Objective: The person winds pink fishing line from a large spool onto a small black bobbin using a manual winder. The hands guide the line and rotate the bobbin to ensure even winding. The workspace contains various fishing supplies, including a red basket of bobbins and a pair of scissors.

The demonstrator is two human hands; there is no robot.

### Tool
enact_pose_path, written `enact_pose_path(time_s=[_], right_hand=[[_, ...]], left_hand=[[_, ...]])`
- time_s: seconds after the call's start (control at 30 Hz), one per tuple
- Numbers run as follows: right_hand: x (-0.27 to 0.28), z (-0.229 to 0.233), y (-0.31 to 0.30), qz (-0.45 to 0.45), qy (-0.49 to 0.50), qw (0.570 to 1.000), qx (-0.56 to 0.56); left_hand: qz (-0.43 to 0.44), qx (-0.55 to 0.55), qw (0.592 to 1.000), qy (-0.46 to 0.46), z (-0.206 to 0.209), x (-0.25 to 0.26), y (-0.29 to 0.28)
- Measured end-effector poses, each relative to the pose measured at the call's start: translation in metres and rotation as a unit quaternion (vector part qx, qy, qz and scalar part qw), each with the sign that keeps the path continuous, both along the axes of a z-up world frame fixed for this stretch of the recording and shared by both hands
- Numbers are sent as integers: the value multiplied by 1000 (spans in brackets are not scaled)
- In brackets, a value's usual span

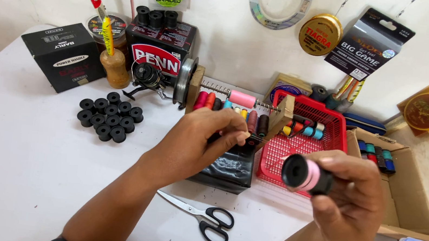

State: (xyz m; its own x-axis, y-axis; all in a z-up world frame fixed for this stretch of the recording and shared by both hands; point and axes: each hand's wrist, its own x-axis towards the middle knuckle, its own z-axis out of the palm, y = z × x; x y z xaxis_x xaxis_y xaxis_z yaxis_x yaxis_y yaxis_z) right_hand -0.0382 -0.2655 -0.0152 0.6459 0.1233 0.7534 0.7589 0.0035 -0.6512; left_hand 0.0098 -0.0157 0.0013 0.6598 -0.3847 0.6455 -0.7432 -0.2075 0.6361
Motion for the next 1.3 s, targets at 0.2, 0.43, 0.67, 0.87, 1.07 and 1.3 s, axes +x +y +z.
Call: enact_pose_path(time_s=[0.2,0.43,0.67,0.87,1.07,1.3], right_hand=[[18,0,0,-5,10,994,108],[42,-4,-9,-28,103,982,157],[50,-3,-3,-49,166,974,147],[50,5,2,-83,179,979,43],[50,7,1,-77,211,975,-4],[58,8,9,-60,256,962,-76]], left_hand=[[-7,36,999,3,-2,-11,-6],[5,72,997,-23,-8,-19,-16],[9,83,996,-30,-7,-26,-17],[18,95,994,-47,-3,-26,-14],[30,81,994,-73,-1,-25,-8],[69,60,992,-88,-2,-16,-4]])
